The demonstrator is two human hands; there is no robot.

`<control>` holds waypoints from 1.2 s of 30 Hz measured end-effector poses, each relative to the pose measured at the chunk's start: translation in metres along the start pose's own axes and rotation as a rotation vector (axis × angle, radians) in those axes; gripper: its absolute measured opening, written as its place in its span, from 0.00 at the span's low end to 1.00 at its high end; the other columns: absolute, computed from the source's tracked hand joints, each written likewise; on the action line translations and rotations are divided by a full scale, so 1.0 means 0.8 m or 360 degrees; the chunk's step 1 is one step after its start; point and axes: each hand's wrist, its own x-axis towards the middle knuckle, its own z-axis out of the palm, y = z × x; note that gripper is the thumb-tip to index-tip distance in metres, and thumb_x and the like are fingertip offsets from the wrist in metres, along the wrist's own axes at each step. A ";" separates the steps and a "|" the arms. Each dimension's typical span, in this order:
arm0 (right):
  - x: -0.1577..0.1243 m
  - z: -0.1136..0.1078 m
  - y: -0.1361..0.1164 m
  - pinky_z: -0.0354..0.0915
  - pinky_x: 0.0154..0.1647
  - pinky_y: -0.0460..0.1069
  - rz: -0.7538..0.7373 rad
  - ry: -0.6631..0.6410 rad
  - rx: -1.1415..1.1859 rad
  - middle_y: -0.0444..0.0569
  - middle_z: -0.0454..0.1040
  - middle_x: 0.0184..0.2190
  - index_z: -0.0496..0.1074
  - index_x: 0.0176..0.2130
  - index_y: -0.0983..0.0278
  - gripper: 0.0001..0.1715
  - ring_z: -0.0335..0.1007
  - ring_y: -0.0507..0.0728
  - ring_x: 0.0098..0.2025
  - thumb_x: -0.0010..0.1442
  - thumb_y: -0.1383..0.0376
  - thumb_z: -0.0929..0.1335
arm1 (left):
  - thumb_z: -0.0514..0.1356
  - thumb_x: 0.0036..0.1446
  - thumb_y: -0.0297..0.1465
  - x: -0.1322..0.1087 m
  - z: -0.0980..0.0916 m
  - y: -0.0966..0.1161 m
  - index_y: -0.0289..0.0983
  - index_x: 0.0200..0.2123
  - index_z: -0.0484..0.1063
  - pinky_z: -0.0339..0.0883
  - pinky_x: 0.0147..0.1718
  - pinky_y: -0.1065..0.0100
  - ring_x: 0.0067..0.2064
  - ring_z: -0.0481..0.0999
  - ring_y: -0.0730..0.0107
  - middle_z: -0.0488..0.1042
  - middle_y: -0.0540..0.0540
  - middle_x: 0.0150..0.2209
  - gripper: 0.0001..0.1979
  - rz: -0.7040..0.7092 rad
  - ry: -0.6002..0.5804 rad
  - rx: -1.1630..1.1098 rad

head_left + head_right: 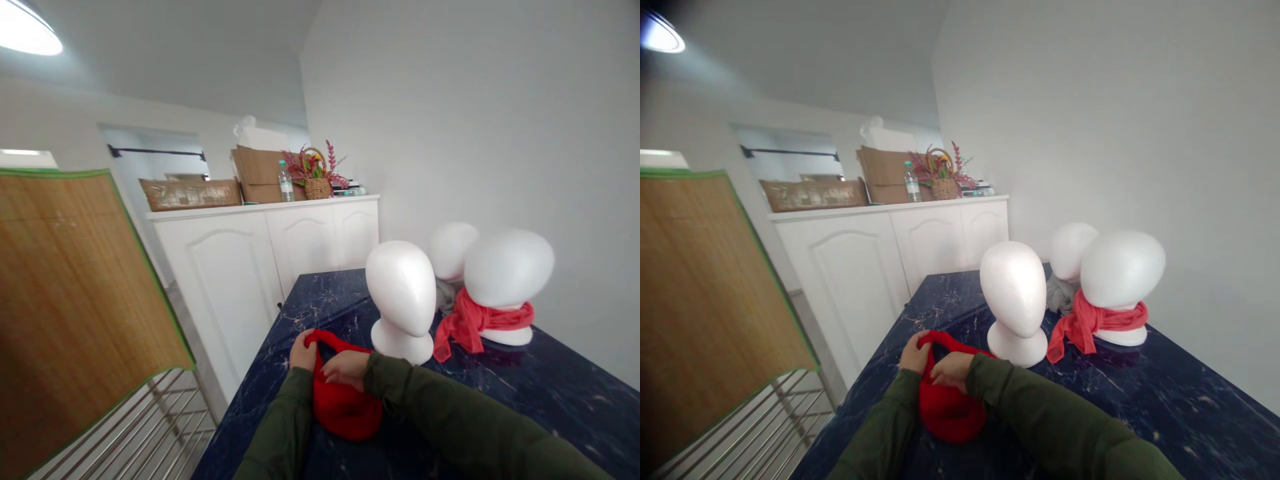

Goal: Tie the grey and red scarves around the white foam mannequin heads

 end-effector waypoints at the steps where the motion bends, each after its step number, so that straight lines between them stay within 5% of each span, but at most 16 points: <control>1: -0.002 0.016 0.000 0.59 0.29 0.45 0.0108 -0.0101 0.0161 0.43 0.61 0.16 0.62 0.19 0.65 0.08 0.59 0.49 0.20 0.47 0.68 0.60 | 0.54 0.44 0.20 0.002 -0.002 -0.002 0.35 0.36 0.71 0.60 0.48 0.67 0.44 0.71 0.67 0.74 0.45 0.40 0.14 0.0012 0.0007 0.0010; 4: -0.025 0.057 -0.008 0.55 0.21 0.43 0.0502 -0.0387 0.0835 0.41 0.58 0.16 0.60 0.22 0.65 0.05 0.54 0.47 0.16 0.45 0.68 0.58 | 0.54 0.45 0.19 0.008 -0.009 -0.010 0.33 0.38 0.71 0.60 0.48 0.67 0.44 0.71 0.67 0.74 0.43 0.40 0.15 0.0003 0.0036 0.0046; 6: -0.046 0.065 -0.021 0.52 0.19 0.42 0.0589 -0.0343 0.1051 0.39 0.55 0.16 0.60 0.27 0.64 0.06 0.52 0.47 0.15 0.45 0.68 0.57 | 0.54 0.45 0.20 0.012 -0.011 -0.014 0.32 0.38 0.71 0.61 0.47 0.67 0.43 0.72 0.67 0.74 0.41 0.40 0.15 -0.0024 0.0054 0.0066; 8: -0.063 0.054 -0.035 0.53 0.21 0.42 0.0436 -0.0190 0.0738 0.38 0.57 0.18 0.63 0.35 0.63 0.13 0.54 0.47 0.17 0.46 0.69 0.59 | 0.53 0.46 0.20 0.014 -0.011 -0.017 0.31 0.39 0.70 0.62 0.47 0.68 0.43 0.72 0.67 0.74 0.41 0.40 0.15 -0.0035 0.0059 0.0080; 10: -0.067 0.031 -0.042 0.56 0.27 0.45 0.0095 0.0158 0.0012 0.41 0.63 0.21 0.66 0.39 0.62 0.17 0.60 0.49 0.23 0.47 0.70 0.60 | 0.53 0.46 0.20 0.014 -0.009 -0.017 0.31 0.39 0.71 0.61 0.47 0.68 0.44 0.72 0.67 0.74 0.41 0.40 0.15 -0.0020 0.0051 0.0091; 12: -0.057 0.003 -0.035 0.57 0.33 0.46 -0.0104 0.0493 -0.0742 0.45 0.69 0.26 0.70 0.35 0.64 0.14 0.64 0.52 0.30 0.49 0.70 0.60 | 0.53 0.46 0.20 0.013 -0.006 -0.016 0.31 0.39 0.71 0.60 0.48 0.68 0.44 0.71 0.67 0.73 0.41 0.41 0.15 0.0005 0.0033 0.0102; 14: -0.035 -0.022 -0.018 0.58 0.34 0.46 0.0020 0.0612 -0.1182 0.48 0.71 0.25 0.72 0.26 0.65 0.12 0.66 0.54 0.31 0.49 0.71 0.60 | 0.53 0.46 0.21 0.012 -0.004 -0.016 0.32 0.39 0.70 0.60 0.49 0.66 0.45 0.71 0.66 0.73 0.42 0.41 0.15 0.0032 0.0010 0.0117; 17: 0.006 -0.049 0.008 0.60 0.33 0.48 0.0244 0.0616 -0.1352 0.53 0.72 0.23 0.72 0.23 0.67 0.10 0.68 0.58 0.30 0.47 0.72 0.62 | 0.52 0.47 0.22 0.012 -0.004 -0.017 0.34 0.41 0.69 0.60 0.49 0.64 0.46 0.70 0.65 0.73 0.42 0.42 0.16 0.0073 -0.0022 0.0161; 22: 0.066 -0.072 0.009 0.52 0.51 0.54 0.0100 0.1010 -0.1395 0.58 0.67 0.45 0.65 0.47 0.71 0.23 0.60 0.60 0.49 0.50 0.74 0.59 | 0.55 0.43 0.22 0.009 -0.001 -0.015 0.32 0.46 0.66 0.53 0.53 0.60 0.54 0.61 0.58 0.67 0.38 0.48 0.22 0.0195 -0.0123 0.0328; 25: 0.075 -0.060 0.010 0.47 0.55 0.55 -0.0031 0.1155 -0.1363 0.58 0.64 0.48 0.63 0.49 0.71 0.22 0.56 0.58 0.52 0.55 0.73 0.55 | 0.59 0.39 0.25 0.001 0.003 -0.012 0.31 0.47 0.66 0.47 0.55 0.56 0.58 0.53 0.52 0.62 0.36 0.53 0.26 0.0297 -0.0246 0.0437; 31: 0.007 -0.011 0.049 0.55 0.51 0.52 -0.0503 0.1071 -0.1232 0.53 0.69 0.43 0.67 0.42 0.68 0.17 0.61 0.56 0.47 0.53 0.69 0.58 | 0.60 0.38 0.25 -0.015 0.013 -0.008 0.29 0.43 0.68 0.52 0.54 0.60 0.55 0.59 0.55 0.66 0.34 0.49 0.24 0.0504 -0.0516 0.0500; 36: -0.104 -0.022 0.057 0.60 0.40 0.52 -0.0727 0.1073 -0.1200 0.51 0.71 0.32 0.69 0.37 0.63 0.13 0.65 0.56 0.37 0.54 0.65 0.59 | 0.57 0.43 0.24 -0.014 0.016 -0.006 0.33 0.43 0.68 0.53 0.54 0.61 0.54 0.62 0.62 0.66 0.39 0.50 0.20 0.0613 -0.0583 0.0467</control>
